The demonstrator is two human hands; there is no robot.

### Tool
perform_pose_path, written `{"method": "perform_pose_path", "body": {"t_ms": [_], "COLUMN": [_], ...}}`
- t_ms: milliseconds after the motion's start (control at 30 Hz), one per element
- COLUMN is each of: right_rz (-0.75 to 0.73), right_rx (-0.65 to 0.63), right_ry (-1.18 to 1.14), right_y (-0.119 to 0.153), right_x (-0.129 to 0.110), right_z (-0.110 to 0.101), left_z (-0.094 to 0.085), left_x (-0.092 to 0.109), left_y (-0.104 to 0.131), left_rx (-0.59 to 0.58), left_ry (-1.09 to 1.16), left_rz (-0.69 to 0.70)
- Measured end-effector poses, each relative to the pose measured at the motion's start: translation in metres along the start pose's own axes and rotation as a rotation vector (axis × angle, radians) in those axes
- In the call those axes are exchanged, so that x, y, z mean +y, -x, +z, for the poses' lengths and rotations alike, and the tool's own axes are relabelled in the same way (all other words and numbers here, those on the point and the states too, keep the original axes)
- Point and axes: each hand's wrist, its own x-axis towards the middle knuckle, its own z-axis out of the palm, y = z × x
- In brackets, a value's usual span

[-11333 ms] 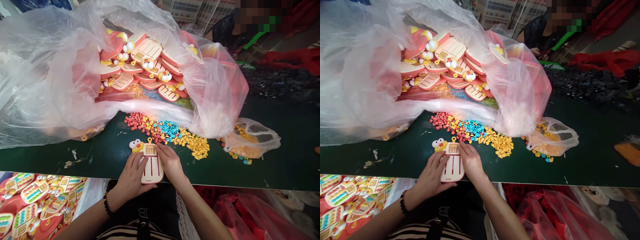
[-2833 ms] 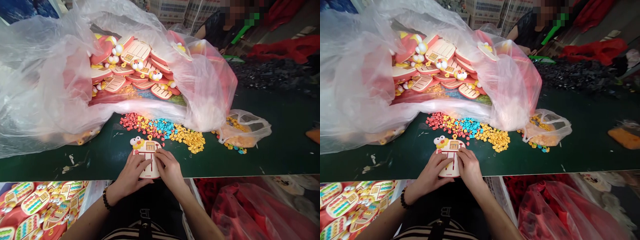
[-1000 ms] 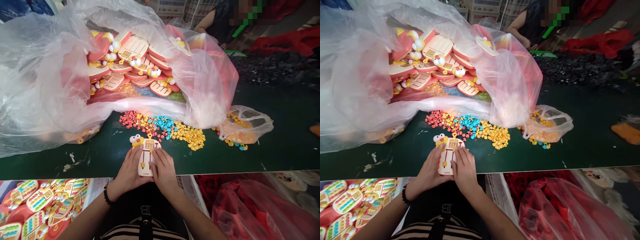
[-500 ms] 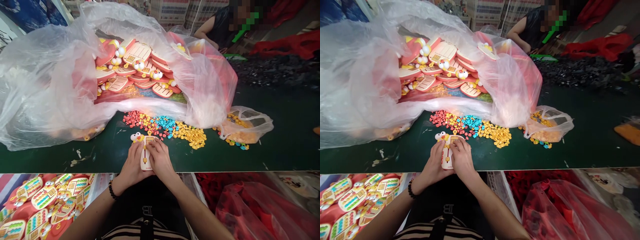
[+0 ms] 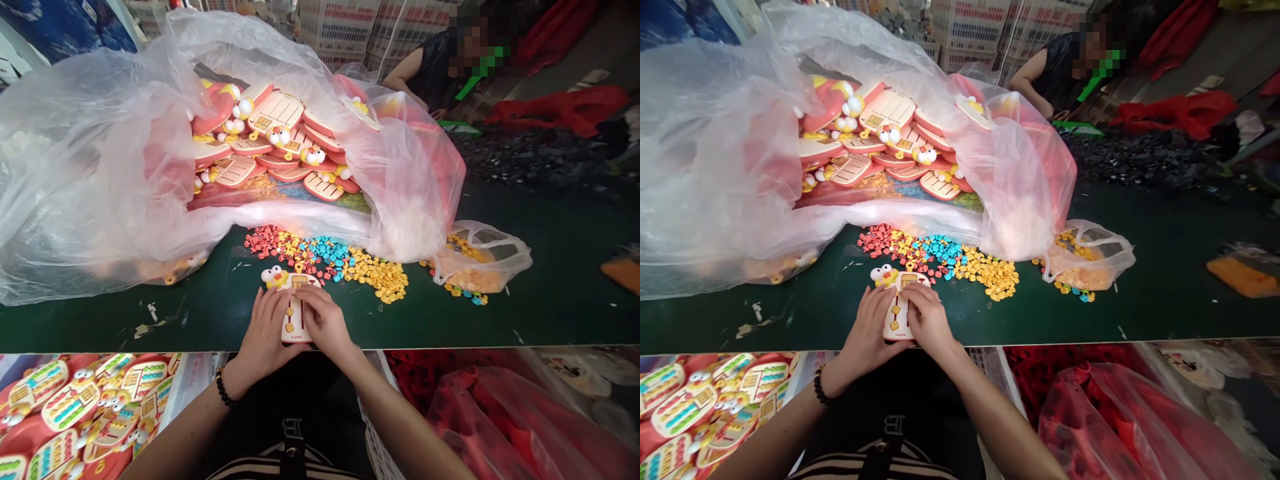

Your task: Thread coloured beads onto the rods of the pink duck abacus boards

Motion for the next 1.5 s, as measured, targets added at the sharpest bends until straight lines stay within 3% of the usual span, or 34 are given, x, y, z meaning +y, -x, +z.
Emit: {"method": "perform_pose_path", "body": {"t_ms": [133,267,500,600,800,900,1100,1300,1500], "right_rz": [0.158,0.263,0.096,0.071,0.263,0.271,0.104,0.0,0.026], "right_rx": [0.106,-0.059,-0.158,-0.142,-0.042,-0.072,-0.092,-0.13,-0.153], "right_ry": [0.252,0.611,0.782,0.633,0.031,-0.081,0.229,0.626,0.682], "right_y": [-0.035,-0.064,-0.071,-0.068,-0.043,-0.03,-0.016,-0.005,0.001], "right_x": [0.025,0.05,0.065,0.062,0.04,0.031,0.024,0.016,0.004], "right_z": [-0.03,-0.043,-0.038,-0.044,-0.046,-0.04,-0.023,-0.006,-0.005], "left_z": [-0.005,-0.008,-0.012,-0.013,-0.016,-0.016,-0.016,-0.017,-0.016], "left_x": [0.001,0.005,0.005,0.001,-0.004,-0.003,-0.002,0.0,0.0], "left_y": [-0.001,-0.002,-0.005,-0.007,-0.011,-0.009,-0.006,-0.007,-0.005], "left_rx": [-0.079,-0.052,-0.128,-0.164,-0.27,-0.262,-0.259,-0.284,-0.277], "left_ry": [-0.034,-0.048,-0.012,0.051,0.224,0.258,0.228,0.215,0.201], "left_rz": [0.03,0.032,0.047,0.021,-0.068,-0.084,-0.012,-0.035,-0.014]}}
